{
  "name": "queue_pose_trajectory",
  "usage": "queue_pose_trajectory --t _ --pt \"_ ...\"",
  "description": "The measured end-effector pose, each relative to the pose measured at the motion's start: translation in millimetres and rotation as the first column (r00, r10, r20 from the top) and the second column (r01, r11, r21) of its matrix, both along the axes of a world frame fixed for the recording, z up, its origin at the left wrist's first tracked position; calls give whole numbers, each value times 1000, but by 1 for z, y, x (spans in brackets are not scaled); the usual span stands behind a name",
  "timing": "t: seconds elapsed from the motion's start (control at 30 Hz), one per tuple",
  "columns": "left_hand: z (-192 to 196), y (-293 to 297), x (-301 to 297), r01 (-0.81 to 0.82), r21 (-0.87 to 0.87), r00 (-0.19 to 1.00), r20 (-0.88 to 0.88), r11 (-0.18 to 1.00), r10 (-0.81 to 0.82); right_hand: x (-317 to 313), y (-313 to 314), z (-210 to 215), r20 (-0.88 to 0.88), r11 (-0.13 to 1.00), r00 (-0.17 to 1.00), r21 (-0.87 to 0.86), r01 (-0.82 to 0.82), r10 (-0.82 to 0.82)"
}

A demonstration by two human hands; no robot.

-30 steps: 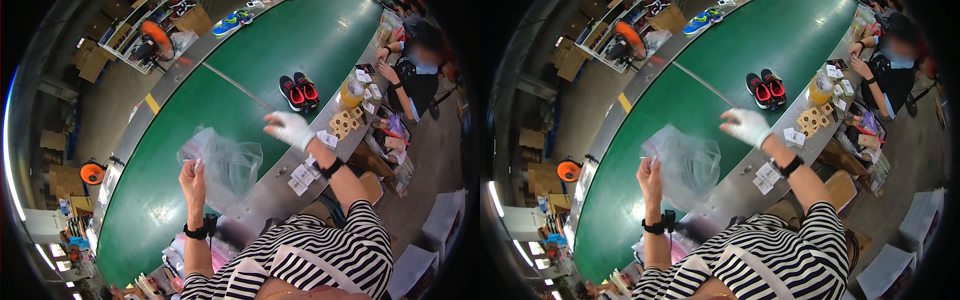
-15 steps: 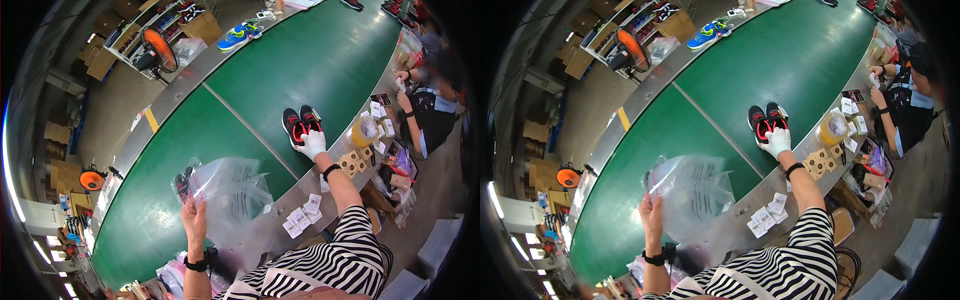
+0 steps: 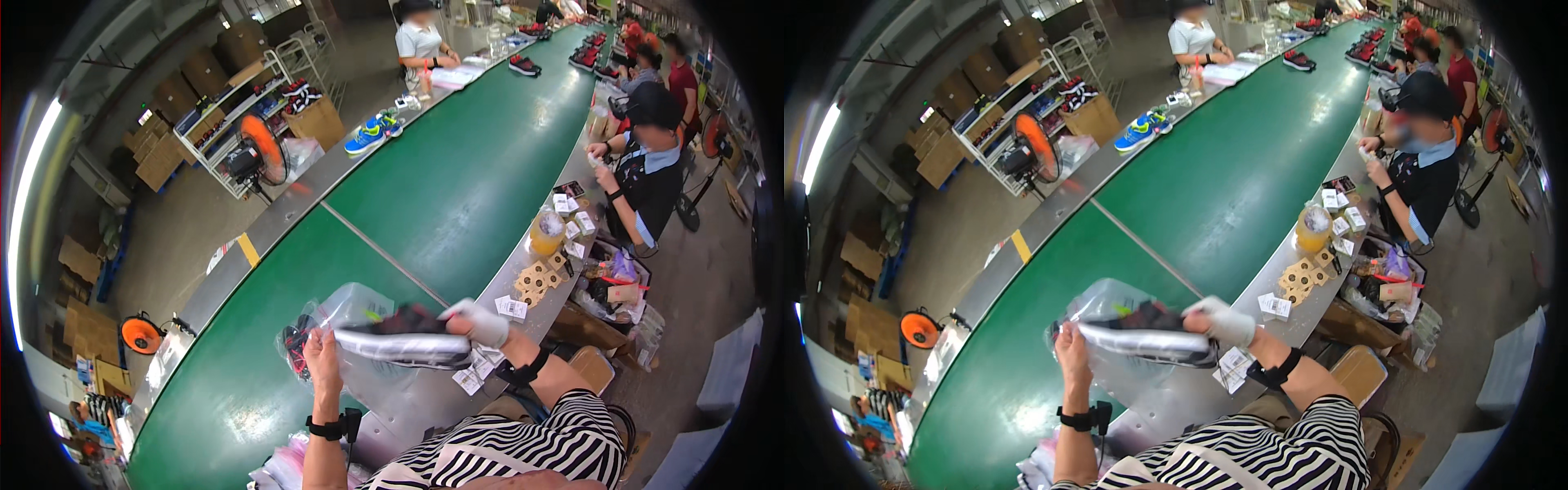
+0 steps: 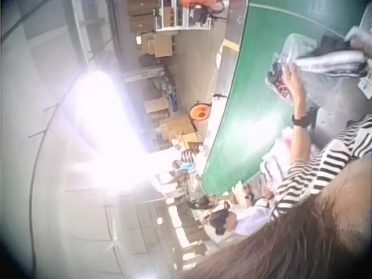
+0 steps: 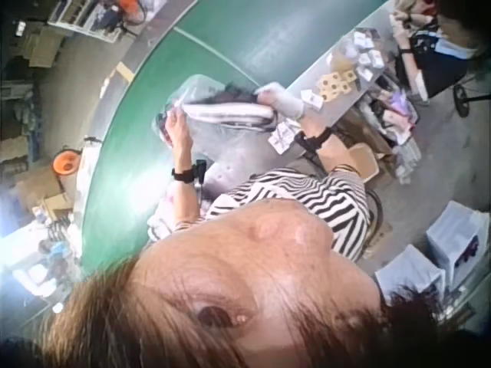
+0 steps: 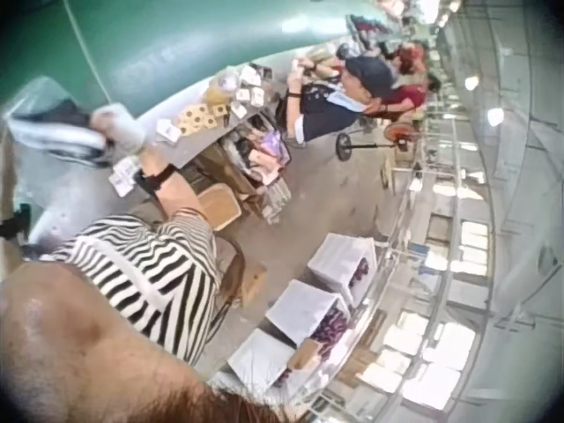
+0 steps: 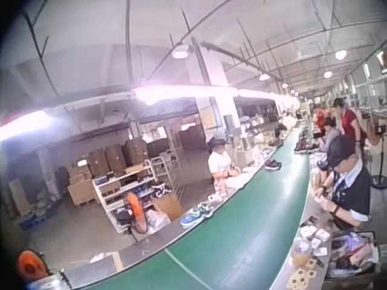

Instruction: Bagging manufactured shoes at a conveyor belt.

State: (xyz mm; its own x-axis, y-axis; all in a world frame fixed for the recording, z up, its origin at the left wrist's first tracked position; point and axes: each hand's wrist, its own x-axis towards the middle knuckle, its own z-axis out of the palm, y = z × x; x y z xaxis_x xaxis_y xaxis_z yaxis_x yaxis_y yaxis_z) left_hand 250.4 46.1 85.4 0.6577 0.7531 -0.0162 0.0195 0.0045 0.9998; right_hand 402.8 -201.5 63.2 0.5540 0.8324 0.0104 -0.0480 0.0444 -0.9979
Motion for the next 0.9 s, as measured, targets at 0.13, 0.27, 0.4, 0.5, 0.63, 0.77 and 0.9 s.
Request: queue_pose_trajectory --t 0.13,0.27,0.4,0.5,0.63,0.77,0.9 --pt "-1 -45 -9 149 470 985 7 870 -173 -63 22 19 416 836 829 -538 -106 373" --pt "-2 -99 -17 545 436 835 -211 716 -508 -100 36 21 645 746 495 -666 -11 583" --pt "12 -68 8 368 458 929 -142 810 -342 -128 41 52 679 680 61 -722 -130 732" --pt "20 -93 11 513 547 840 -160 662 -519 -128 61 50 567 522 -64 -792 -317 821" --pt "36 -117 -32 751 658 525 -542 57 -657 -141 71 7 658 651 87 -701 -293 748" --pt "32 -73 -68 619 522 786 -412 587 -461 -124 103 -15 757 821 319 -535 -197 570" --pt "10 -116 -89 689 683 659 -453 241 -601 -147 90 -77 789 919 475 -365 -148 390"
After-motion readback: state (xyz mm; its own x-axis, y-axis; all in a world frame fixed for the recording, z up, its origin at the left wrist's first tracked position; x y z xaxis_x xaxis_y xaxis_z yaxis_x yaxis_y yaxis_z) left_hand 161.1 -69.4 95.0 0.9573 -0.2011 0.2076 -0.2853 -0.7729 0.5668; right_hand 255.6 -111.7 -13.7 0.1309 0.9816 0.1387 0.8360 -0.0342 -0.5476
